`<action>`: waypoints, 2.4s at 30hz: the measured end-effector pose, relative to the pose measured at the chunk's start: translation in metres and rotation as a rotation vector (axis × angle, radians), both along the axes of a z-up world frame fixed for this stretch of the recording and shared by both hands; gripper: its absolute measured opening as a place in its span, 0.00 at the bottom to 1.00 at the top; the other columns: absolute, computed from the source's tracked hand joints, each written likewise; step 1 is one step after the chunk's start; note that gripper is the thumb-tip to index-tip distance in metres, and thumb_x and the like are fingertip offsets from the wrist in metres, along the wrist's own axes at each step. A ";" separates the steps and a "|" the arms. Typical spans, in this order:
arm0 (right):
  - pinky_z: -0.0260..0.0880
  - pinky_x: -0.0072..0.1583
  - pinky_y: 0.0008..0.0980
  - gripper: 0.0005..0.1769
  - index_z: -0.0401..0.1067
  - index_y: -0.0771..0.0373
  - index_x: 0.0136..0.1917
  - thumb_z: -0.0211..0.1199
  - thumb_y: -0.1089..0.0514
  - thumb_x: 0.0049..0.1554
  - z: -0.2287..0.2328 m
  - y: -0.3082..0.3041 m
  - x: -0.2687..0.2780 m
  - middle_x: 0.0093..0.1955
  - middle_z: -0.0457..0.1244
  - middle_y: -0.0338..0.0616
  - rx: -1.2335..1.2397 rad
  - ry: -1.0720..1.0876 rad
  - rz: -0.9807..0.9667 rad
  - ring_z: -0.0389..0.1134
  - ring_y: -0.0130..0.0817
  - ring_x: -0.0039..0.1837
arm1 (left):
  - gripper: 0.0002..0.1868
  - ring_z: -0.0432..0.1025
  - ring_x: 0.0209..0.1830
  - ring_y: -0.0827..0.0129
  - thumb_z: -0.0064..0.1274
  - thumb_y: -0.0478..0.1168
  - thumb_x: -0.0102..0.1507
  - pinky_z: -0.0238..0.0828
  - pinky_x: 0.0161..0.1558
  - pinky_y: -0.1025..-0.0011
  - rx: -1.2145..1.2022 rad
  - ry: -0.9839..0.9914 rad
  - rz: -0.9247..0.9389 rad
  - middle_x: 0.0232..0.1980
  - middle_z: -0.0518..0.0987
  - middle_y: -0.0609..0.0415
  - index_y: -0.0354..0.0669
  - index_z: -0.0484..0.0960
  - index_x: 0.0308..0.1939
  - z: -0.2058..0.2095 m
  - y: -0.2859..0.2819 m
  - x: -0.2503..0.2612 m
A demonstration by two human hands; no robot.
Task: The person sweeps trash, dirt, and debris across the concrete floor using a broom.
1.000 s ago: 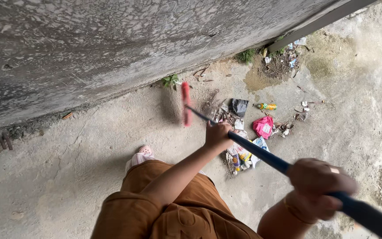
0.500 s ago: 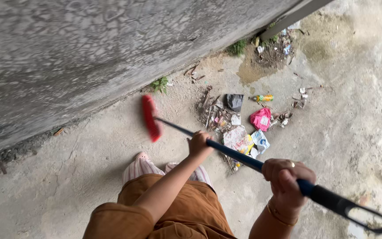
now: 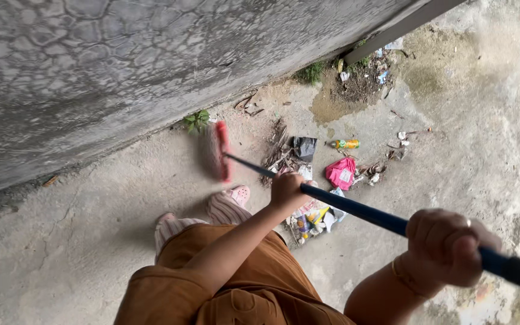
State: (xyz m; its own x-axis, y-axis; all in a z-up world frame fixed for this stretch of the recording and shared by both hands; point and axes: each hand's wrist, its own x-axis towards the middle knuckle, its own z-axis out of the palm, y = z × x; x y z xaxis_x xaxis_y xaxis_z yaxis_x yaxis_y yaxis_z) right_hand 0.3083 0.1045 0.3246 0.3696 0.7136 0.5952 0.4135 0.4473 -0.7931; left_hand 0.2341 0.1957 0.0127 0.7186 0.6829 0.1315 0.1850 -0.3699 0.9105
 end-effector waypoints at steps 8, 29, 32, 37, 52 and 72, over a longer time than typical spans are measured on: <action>0.45 0.28 0.30 0.25 0.50 0.54 0.25 0.50 0.62 0.64 -0.061 0.024 0.071 0.21 0.46 0.31 -0.121 0.473 0.145 0.44 0.23 0.22 | 0.28 0.56 0.11 0.76 0.55 0.53 0.65 0.49 0.16 0.70 -0.349 0.517 -0.007 0.14 0.66 0.60 0.48 0.68 0.13 -0.049 0.009 0.004; 0.45 0.26 0.27 0.30 0.52 0.53 0.24 0.43 0.56 0.69 -0.043 -0.070 0.120 0.20 0.47 0.29 0.087 0.448 0.026 0.45 0.21 0.21 | 0.20 0.77 0.33 0.61 0.54 0.53 0.64 0.46 0.71 0.29 -0.087 0.606 -0.341 0.28 0.80 0.53 0.45 0.77 0.23 -0.003 -0.015 0.082; 0.43 0.30 0.28 0.26 0.49 0.56 0.26 0.49 0.65 0.64 -0.063 -0.051 0.089 0.22 0.48 0.31 -0.049 0.440 -0.211 0.45 0.22 0.23 | 0.19 0.77 0.38 0.56 0.56 0.53 0.63 0.48 0.64 0.24 -0.057 0.655 -0.296 0.33 0.80 0.49 0.44 0.78 0.25 -0.042 -0.004 0.082; 0.52 0.33 0.32 0.25 0.53 0.59 0.27 0.55 0.70 0.64 -0.053 -0.032 0.060 0.25 0.52 0.38 -0.196 0.250 -0.293 0.50 0.28 0.24 | 0.18 0.77 0.42 0.51 0.54 0.54 0.63 0.59 0.58 0.27 -0.089 0.468 -0.345 0.36 0.80 0.48 0.46 0.80 0.25 -0.071 -0.020 0.125; 0.44 0.31 0.27 0.27 0.53 0.57 0.30 0.48 0.63 0.72 -0.073 -0.014 0.100 0.23 0.46 0.32 0.102 0.464 -0.867 0.45 0.20 0.25 | 0.13 0.80 0.45 0.55 0.62 0.52 0.56 0.75 0.52 0.41 0.185 0.731 -0.802 0.42 0.82 0.50 0.50 0.82 0.33 -0.093 0.037 0.205; 0.52 0.34 0.29 0.24 0.53 0.61 0.29 0.53 0.72 0.65 -0.076 0.048 0.130 0.25 0.51 0.35 0.000 0.259 -1.236 0.50 0.24 0.26 | 0.09 0.78 0.48 0.47 0.58 0.50 0.58 0.55 0.64 0.28 0.160 0.523 -1.143 0.40 0.84 0.48 0.52 0.86 0.32 -0.072 0.028 0.317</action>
State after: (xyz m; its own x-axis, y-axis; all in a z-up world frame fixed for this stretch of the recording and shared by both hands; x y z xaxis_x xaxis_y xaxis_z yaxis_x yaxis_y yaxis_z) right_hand 0.4388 0.1525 0.2487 0.8938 -0.1904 0.4061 0.3881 -0.1259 -0.9130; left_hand 0.5516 0.2235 -0.0588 0.8771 -0.3566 -0.3217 0.0110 -0.6547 0.7558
